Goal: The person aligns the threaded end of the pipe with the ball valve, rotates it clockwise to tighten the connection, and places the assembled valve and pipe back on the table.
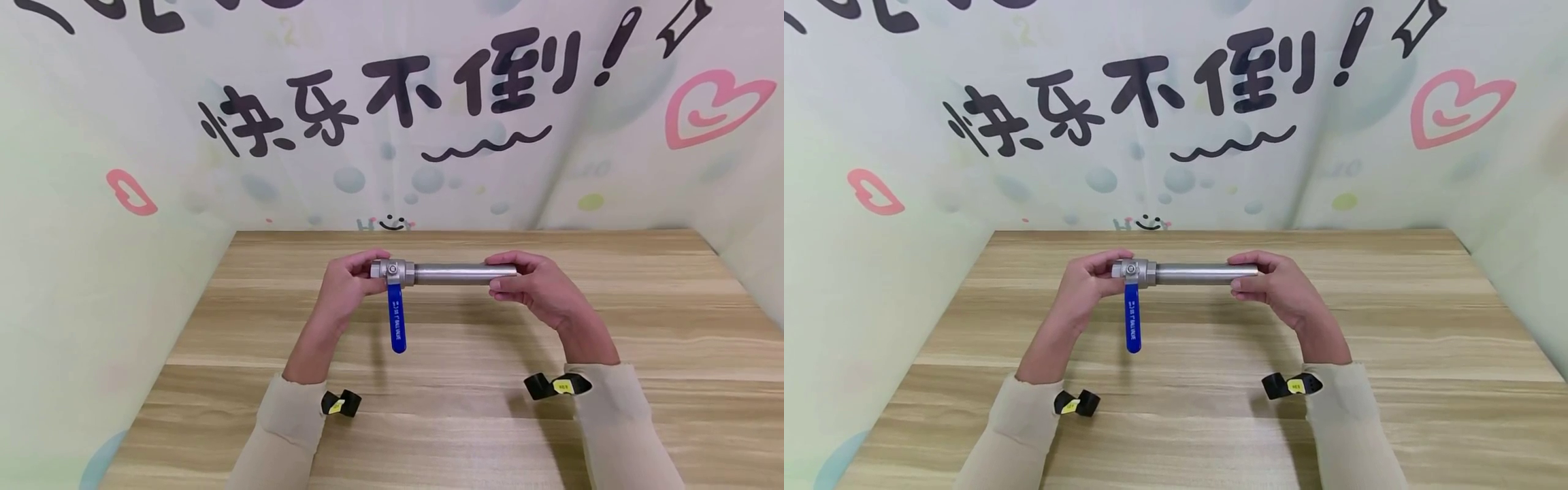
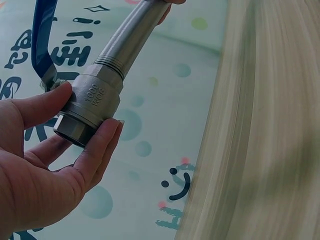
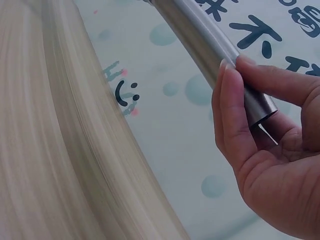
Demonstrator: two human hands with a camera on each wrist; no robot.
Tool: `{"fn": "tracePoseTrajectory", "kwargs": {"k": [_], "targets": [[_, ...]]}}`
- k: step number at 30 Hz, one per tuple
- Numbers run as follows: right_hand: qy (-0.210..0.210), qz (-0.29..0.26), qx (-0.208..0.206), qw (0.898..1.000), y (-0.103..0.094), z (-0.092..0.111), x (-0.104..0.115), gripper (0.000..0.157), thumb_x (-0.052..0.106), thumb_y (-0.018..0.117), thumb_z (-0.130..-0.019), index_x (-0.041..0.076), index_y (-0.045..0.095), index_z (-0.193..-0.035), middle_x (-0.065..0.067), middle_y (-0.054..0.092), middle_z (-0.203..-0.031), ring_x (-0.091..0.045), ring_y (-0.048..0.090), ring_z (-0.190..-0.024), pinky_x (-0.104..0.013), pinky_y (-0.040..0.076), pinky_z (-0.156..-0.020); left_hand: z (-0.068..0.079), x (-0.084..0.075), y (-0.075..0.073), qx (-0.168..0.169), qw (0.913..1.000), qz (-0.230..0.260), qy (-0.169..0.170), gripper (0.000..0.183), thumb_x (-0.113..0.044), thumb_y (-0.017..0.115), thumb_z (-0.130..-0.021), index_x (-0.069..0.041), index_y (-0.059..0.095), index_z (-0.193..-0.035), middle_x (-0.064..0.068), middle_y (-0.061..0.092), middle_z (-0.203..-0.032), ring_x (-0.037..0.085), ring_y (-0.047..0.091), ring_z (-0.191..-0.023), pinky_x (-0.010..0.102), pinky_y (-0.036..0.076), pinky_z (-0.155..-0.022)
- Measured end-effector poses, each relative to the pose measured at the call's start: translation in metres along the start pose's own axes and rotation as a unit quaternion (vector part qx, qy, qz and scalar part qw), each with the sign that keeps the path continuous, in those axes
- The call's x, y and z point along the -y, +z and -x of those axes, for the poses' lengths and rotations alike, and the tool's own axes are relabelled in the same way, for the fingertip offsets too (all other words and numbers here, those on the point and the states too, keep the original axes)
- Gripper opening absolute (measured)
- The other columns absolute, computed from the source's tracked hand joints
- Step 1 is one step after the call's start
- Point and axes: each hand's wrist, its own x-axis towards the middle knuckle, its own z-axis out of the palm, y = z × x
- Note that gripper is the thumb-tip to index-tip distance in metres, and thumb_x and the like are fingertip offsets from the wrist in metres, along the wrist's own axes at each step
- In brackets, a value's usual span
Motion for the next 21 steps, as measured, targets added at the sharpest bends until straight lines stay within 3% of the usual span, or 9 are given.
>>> {"fn": "tracePoseTrajectory", "kwargs": {"k": [7,21], "targets": [[-0.003,0.010,0.006,1.000,-0.0022,0.0007,0.0021,0.031,-0.008,0.068,-0.084,0.011,0.068,-0.109,-0.014,0.048,-0.114,-0.016,0.068,-0.079,-0.028,0.057,-0.076,-0.0015,-0.0005,0.0013,-0.001,1.0000,-0.001,0.000,0.044,0.017,0.068,-0.074,0.000,0.069,-0.115,0.011,0.062,-0.102,0.019,0.058,-0.089,0.026,0.054,-0.075],[0.014,-0.005,0.002,1.000,-0.0005,0.0013,0.0022,0.025,-0.001,0.068,-0.087,0.010,0.066,-0.110,-0.012,0.057,-0.104,-0.015,0.067,-0.075,-0.026,0.057,-0.074,-0.0001,0.0003,0.0011,-0.001,1.0000,-0.007,0.001,0.045,0.017,0.067,-0.074,0.003,0.067,-0.117,0.012,0.062,-0.103,0.021,0.057,-0.090,0.026,0.054,-0.074]]}}
